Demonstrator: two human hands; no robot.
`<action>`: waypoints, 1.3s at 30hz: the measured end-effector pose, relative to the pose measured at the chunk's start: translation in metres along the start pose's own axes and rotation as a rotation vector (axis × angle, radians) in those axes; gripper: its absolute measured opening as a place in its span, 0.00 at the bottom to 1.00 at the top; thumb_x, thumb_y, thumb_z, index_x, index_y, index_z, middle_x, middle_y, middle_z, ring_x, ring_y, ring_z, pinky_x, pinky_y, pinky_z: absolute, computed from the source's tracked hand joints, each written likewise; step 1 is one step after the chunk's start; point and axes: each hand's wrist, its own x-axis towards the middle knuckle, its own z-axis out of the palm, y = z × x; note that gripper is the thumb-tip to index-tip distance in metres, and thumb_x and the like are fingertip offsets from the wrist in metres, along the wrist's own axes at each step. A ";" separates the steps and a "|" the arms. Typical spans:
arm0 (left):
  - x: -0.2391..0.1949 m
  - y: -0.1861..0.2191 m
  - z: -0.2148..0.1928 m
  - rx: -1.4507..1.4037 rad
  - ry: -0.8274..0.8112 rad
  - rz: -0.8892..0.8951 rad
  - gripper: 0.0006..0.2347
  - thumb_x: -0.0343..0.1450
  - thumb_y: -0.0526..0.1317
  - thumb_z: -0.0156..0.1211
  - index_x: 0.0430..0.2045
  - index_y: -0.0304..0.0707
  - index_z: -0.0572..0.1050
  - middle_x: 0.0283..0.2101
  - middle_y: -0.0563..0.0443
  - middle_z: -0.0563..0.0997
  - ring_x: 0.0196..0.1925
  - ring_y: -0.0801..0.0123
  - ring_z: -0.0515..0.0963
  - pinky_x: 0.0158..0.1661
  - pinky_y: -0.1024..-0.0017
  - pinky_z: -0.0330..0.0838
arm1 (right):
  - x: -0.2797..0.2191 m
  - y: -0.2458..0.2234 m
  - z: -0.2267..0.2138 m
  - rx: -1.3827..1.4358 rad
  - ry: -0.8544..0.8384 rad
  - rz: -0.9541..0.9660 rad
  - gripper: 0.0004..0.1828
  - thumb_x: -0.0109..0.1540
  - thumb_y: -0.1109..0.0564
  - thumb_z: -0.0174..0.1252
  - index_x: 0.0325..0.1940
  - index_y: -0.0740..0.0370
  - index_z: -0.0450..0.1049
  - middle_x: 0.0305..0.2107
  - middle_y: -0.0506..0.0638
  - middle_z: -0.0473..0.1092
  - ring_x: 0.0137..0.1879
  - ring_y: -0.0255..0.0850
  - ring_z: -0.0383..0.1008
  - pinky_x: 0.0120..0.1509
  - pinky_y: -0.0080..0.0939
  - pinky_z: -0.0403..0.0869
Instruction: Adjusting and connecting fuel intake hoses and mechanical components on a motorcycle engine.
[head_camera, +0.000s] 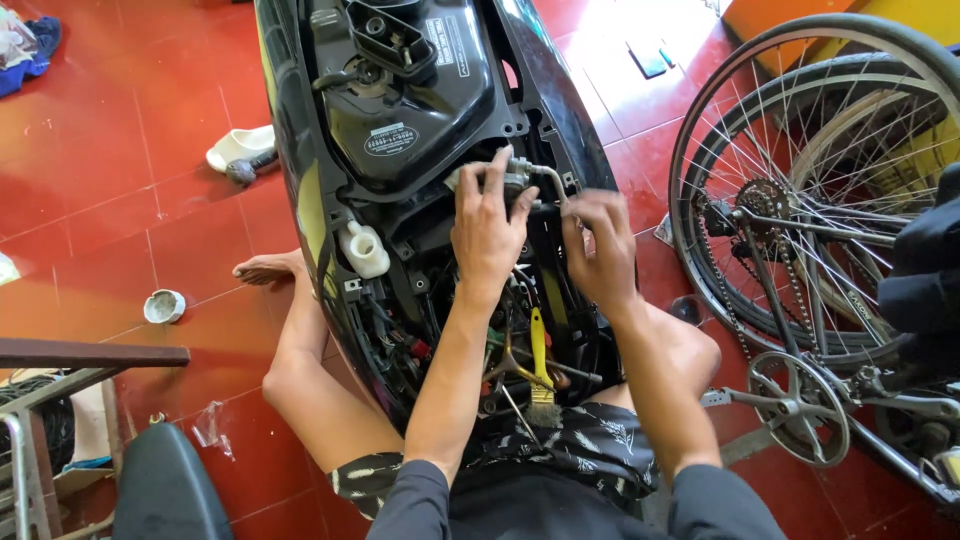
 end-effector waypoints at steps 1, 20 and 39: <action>0.000 -0.003 0.002 0.060 -0.015 0.039 0.22 0.73 0.48 0.62 0.62 0.50 0.68 0.50 0.43 0.70 0.53 0.38 0.77 0.41 0.41 0.79 | -0.019 -0.007 -0.004 -0.012 -0.012 0.046 0.08 0.66 0.67 0.60 0.49 0.64 0.76 0.42 0.56 0.71 0.52 0.58 0.74 0.58 0.52 0.72; -0.162 -0.048 -0.053 -0.227 0.154 -0.061 0.05 0.74 0.34 0.60 0.41 0.40 0.80 0.35 0.51 0.84 0.36 0.62 0.84 0.34 0.73 0.81 | -0.134 -0.073 -0.036 0.020 -0.375 0.222 0.06 0.64 0.62 0.63 0.45 0.61 0.79 0.35 0.53 0.74 0.39 0.51 0.78 0.46 0.47 0.78; -0.229 -0.059 -0.049 0.193 -0.505 -0.028 0.16 0.73 0.47 0.59 0.54 0.45 0.75 0.51 0.49 0.79 0.59 0.56 0.75 0.52 0.57 0.73 | -0.136 -0.083 -0.023 -0.136 -0.497 0.278 0.09 0.66 0.61 0.62 0.51 0.60 0.77 0.38 0.52 0.73 0.46 0.51 0.78 0.52 0.48 0.77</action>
